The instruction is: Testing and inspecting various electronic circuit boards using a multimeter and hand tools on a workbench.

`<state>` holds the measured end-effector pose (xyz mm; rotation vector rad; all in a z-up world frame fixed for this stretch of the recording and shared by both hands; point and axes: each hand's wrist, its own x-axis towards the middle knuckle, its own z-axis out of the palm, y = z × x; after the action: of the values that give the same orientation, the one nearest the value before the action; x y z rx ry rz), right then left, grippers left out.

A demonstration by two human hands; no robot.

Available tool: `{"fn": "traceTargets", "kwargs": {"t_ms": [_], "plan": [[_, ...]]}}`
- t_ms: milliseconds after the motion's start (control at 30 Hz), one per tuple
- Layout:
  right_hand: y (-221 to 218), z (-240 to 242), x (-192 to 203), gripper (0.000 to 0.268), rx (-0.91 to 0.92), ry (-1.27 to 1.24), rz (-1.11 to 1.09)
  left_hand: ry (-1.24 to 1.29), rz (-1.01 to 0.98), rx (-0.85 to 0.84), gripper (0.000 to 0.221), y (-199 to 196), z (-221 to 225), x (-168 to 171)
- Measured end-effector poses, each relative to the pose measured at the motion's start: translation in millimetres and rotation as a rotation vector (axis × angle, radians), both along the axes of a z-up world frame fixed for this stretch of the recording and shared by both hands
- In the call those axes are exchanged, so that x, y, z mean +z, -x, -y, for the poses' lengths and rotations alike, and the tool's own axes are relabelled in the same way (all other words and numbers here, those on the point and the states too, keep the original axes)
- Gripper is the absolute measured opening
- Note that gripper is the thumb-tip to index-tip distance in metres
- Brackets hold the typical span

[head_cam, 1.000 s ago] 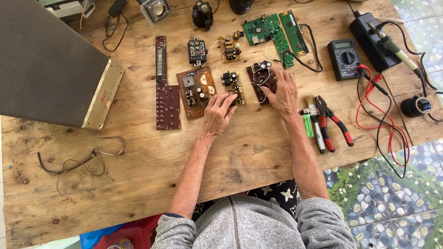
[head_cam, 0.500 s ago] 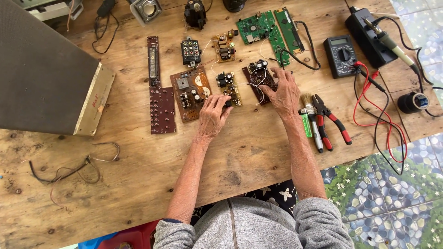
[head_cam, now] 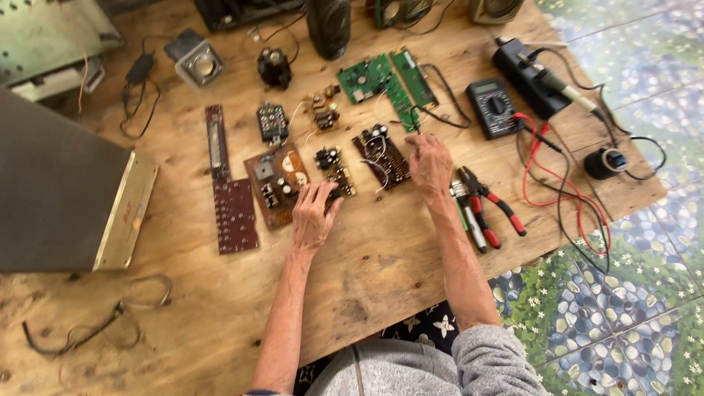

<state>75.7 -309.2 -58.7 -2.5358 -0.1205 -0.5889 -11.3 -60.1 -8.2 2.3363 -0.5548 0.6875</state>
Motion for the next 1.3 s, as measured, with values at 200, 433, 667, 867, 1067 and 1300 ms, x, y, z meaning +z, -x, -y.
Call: {"fn": "traceTargets", "kwargs": {"t_ms": [200, 433, 667, 867, 1067, 1300], "plan": [[4.5, 1.0, 5.6, 0.023, -0.049, -0.001, -0.031, -0.027, -0.009, 0.003, 0.018, 1.5, 1.5, -1.4], [1.4, -1.6, 3.3, 0.019, -0.031, 0.009, -0.036, -0.018, -0.025, 0.023, 0.019, -0.7, 1.7, -6.9], [-5.2, -1.3, -2.4, 0.017, -0.028, 0.011, 0.024, -0.023, -0.022, 0.051, 0.022, -9.9, 1.6, -27.3], [-8.1, -2.6, -2.2, 0.016, -0.033, -0.008, -0.002, -0.029, -0.031, 0.074, 0.025, -10.8, 0.9, -28.5], [3.4, -6.3, 21.6, 0.015, -0.031, -0.004, -0.016, -0.015, -0.047, 0.079, 0.022, -7.0, 3.2, -18.0], [9.4, -4.2, 28.2, 0.013, -0.035, 0.002, 0.002, -0.022, -0.020, 0.078, 0.022, -5.8, 8.6, -14.4]]}}
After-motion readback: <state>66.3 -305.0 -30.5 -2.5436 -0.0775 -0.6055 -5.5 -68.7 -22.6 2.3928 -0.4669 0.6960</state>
